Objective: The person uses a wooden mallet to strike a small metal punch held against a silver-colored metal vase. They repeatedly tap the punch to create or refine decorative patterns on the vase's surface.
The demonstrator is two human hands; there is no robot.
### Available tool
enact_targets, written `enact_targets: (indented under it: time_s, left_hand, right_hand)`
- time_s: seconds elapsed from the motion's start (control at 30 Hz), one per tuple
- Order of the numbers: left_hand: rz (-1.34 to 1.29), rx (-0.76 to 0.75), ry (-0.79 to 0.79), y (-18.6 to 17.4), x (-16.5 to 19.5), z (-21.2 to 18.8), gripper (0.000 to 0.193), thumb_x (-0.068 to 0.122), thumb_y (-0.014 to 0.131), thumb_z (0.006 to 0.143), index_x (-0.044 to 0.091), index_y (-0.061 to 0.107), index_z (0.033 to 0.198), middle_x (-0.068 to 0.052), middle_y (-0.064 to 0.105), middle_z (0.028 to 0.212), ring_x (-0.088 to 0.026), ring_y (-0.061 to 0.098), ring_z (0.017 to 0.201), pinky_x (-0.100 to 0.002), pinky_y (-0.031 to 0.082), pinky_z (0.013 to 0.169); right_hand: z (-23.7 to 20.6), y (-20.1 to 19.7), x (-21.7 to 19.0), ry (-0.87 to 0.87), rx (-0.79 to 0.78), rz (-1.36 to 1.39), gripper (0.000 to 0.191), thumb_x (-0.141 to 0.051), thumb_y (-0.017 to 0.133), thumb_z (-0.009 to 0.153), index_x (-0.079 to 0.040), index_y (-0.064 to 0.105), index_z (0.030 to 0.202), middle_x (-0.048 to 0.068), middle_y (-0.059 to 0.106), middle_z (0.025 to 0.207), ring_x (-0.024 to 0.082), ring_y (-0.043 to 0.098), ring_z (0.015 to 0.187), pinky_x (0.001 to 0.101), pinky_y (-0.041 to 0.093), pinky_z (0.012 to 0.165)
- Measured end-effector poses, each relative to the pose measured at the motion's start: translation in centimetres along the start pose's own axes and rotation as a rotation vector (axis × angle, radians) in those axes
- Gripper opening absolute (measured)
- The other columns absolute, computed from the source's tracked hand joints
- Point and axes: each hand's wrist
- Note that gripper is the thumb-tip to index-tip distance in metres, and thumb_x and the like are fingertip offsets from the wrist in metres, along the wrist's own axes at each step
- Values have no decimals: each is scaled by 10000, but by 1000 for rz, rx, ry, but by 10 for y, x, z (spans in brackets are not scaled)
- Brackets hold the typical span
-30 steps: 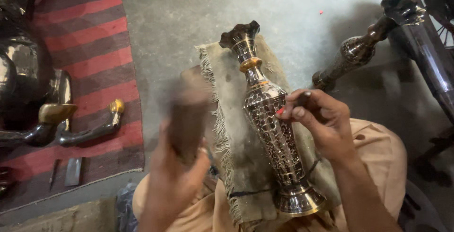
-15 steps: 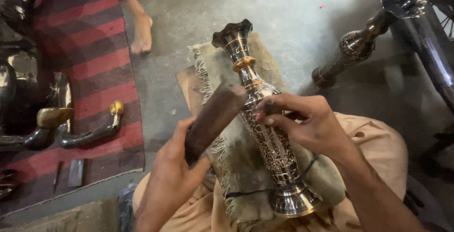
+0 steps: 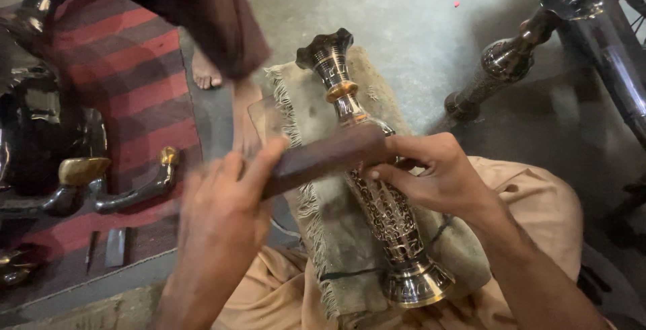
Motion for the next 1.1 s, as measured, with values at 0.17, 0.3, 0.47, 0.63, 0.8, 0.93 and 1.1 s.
enact_targets:
  time_s: [0.17,0.3,0.47,0.63,0.8,0.93,1.1]
  left_hand:
    - [-40,31,-32,1,3,2,775,56,784,719,223,508,1425,-122,597,974,-354,601,945,-499,453,866]
    - [-104,50,-86,3,3,2,805,43,779,709,230,510,1445,-122,576,951,-361,594,966,-500,463,885]
    - [-32,29,-69,7,1,4,760,101,805,751,230,510,1439,-106,607,924,-333,632,933,-510,481,910]
    - [-35,-41,-143,10,1,0,841,86,775,741,232,442,1499,-108,640,984,-328,660,943,-513,490,903]
    - [-207,97,-18,9,2,-2,837,100,737,782,152,361,1528,-170,642,1309,-364,654,1157,-545,447,966]
    - [-74,-151,-256,9,4,0,813,79,702,835,289,365,1544,-134,644,1103,-325,678,1005,-467,534,863]
    - [115,11,-68,7,5,-3,818,96,753,776,258,436,1513,-143,611,985,-367,674,962,-529,527,902]
  right_hand:
    - [2,0,2,-2,-2,-29,242,-44,787,838,-59,774,1079,41,818,882,84,778,736,242,639,658]
    - [1,0,6,-36,8,-11,238,-64,785,857,-73,770,1095,44,822,917,103,774,745,258,640,660]
    - [4,2,12,-73,-20,-61,199,-117,769,895,-113,766,1094,37,824,960,113,806,795,280,682,737]
    - [3,2,11,-110,-21,3,198,-132,751,914,-110,754,1111,37,819,968,121,808,816,283,696,705]
    - [3,0,8,-117,-4,6,280,-143,748,900,-83,729,1173,37,811,972,124,798,810,288,677,674]
    - [7,2,10,-51,-58,-7,134,-164,731,944,-132,772,1067,12,829,947,105,815,783,272,698,662]
    - [6,2,8,-28,-75,1,130,-162,737,946,-143,783,1066,17,836,957,113,819,788,284,699,695]
Point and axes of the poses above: each hand's wrist, its own z-axis towards the middle knuckle, its own y-axis out of the palm, x = y × z
